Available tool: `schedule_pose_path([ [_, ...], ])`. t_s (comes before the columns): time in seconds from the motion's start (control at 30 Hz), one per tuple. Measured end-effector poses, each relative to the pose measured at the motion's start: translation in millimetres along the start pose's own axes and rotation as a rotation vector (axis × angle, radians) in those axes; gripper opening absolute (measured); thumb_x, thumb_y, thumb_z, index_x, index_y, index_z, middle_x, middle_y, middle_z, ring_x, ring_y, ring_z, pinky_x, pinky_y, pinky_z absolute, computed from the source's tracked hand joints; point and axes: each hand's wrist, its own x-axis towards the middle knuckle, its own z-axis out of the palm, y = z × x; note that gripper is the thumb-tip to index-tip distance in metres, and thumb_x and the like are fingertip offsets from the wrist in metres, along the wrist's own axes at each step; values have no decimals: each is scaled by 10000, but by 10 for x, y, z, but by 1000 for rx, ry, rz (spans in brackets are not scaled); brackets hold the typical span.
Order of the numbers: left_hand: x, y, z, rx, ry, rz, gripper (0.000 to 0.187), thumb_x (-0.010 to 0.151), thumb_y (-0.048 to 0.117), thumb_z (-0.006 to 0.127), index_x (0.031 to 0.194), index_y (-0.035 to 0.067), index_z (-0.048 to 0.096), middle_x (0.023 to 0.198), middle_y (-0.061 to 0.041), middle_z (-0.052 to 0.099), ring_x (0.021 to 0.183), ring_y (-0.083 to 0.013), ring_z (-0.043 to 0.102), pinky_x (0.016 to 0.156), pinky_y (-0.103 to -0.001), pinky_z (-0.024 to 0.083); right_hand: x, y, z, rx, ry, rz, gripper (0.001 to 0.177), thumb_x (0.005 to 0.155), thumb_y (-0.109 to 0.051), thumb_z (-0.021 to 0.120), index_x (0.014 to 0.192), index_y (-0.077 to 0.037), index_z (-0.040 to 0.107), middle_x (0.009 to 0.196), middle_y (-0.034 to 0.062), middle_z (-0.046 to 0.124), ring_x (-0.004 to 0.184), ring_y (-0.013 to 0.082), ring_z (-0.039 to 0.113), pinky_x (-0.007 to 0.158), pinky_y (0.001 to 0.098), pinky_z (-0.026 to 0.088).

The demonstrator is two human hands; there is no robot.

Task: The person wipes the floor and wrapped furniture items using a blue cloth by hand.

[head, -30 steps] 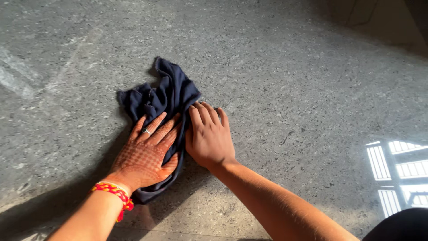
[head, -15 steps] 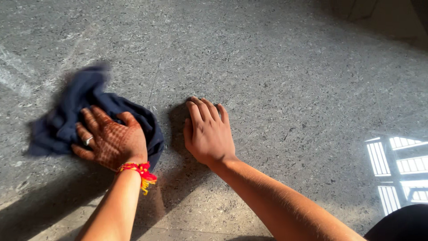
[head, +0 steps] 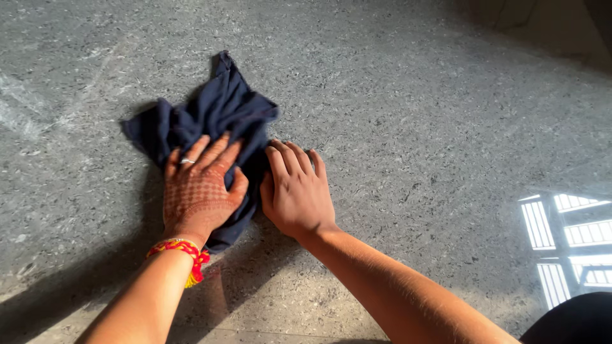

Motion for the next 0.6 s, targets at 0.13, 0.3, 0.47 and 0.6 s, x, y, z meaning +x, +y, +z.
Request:
schedule_pose_path([
  [0.13,10,0,62,104,91,-177,462,949,374,573,1363,200,680,1488,-24,611,1401,-275,505,1198,-555,261,-7,2,7,17,-16,17,467,992,-260,494,1398,-32,522,1459,141,557,1413,320,464,1166,565,295],
  [0.3,80,7,119,278,234,-443,524,936,382,578,1397,155,679,1510,-61,582,1372,-319,483,1131,-620,238,-4,2,9,2,-12,4,476,982,-259,492,1396,-26,519,1457,144,556,1408,316,466,1158,561,297],
  [0.47,136,-4,113,175,18,-119,512,909,396,578,1358,167,664,1535,-46,542,1424,-276,454,1174,-598,220,5,-21,-17,27,-3,-1,458,985,-252,512,1385,-30,524,1442,149,566,1400,323,478,1156,549,306],
  [0.6,223,-27,126,-53,-39,236,572,876,384,580,1406,175,632,1535,-60,527,1418,-286,437,1194,-571,223,12,-16,-28,4,2,-7,460,975,-258,537,1370,-21,522,1435,161,564,1396,330,482,1154,545,310],
])
